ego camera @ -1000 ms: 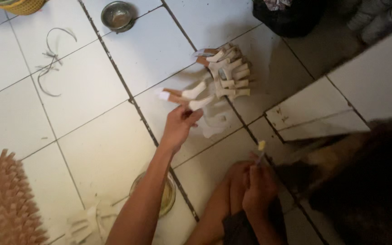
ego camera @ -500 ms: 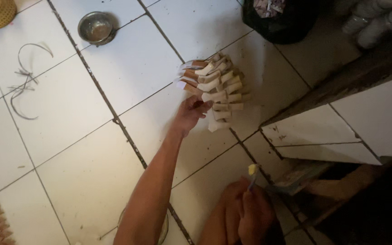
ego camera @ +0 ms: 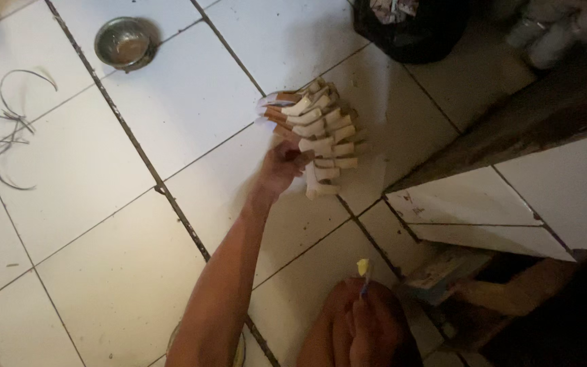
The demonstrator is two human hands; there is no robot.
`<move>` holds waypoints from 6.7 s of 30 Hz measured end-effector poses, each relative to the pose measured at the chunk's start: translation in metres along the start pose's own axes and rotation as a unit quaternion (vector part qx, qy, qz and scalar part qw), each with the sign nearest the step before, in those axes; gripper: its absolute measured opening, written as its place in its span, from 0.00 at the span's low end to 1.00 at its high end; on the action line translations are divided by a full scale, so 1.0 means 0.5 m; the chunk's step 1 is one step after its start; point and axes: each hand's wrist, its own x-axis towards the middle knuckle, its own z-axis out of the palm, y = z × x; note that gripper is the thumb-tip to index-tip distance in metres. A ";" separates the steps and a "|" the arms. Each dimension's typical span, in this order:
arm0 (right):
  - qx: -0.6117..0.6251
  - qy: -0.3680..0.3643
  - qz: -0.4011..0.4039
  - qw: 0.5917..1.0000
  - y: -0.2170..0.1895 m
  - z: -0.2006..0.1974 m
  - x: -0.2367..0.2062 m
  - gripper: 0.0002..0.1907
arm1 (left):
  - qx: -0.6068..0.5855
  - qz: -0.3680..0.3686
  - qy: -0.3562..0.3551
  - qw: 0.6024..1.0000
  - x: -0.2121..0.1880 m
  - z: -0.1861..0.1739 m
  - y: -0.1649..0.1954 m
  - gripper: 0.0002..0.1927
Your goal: The person sits on the floor and applies glue with a toothbrush onto cut leather shoe components, dipping the brush into a bowl of glue and spreading it along the edges of each piece, then sets finished pieces aside and picks up the next component.
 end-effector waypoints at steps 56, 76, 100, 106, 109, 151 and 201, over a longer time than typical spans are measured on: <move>-0.056 -0.317 -0.223 0.920 -0.058 -0.034 -0.159 0.12 | 0.460 -0.021 0.350 0.816 -1.464 -0.010 0.018 0.19; -0.075 -0.371 -0.189 0.906 -0.057 -0.045 -0.185 0.12 | 0.250 -0.227 0.455 0.824 -1.514 -0.097 0.024 0.17; -0.071 -0.640 -0.106 0.757 -0.141 0.131 -0.676 0.15 | -0.363 0.154 0.610 0.688 -1.586 -0.162 -0.036 0.16; -0.083 -0.593 0.042 0.800 -0.170 0.072 -0.637 0.14 | -0.469 0.214 0.502 0.694 -1.417 -0.069 0.049 0.24; -0.078 -0.526 0.068 0.844 -0.184 0.060 -0.616 0.08 | -0.480 0.266 0.458 0.699 -1.361 -0.042 0.085 0.21; -0.006 -0.591 0.033 0.806 -0.263 -0.019 -0.498 0.06 | -0.333 0.032 0.251 0.908 -1.371 -0.022 0.088 0.14; -0.553 -0.466 -0.420 0.548 -0.111 0.189 -0.240 0.16 | -0.387 0.138 0.432 0.803 -1.361 -0.100 0.034 0.16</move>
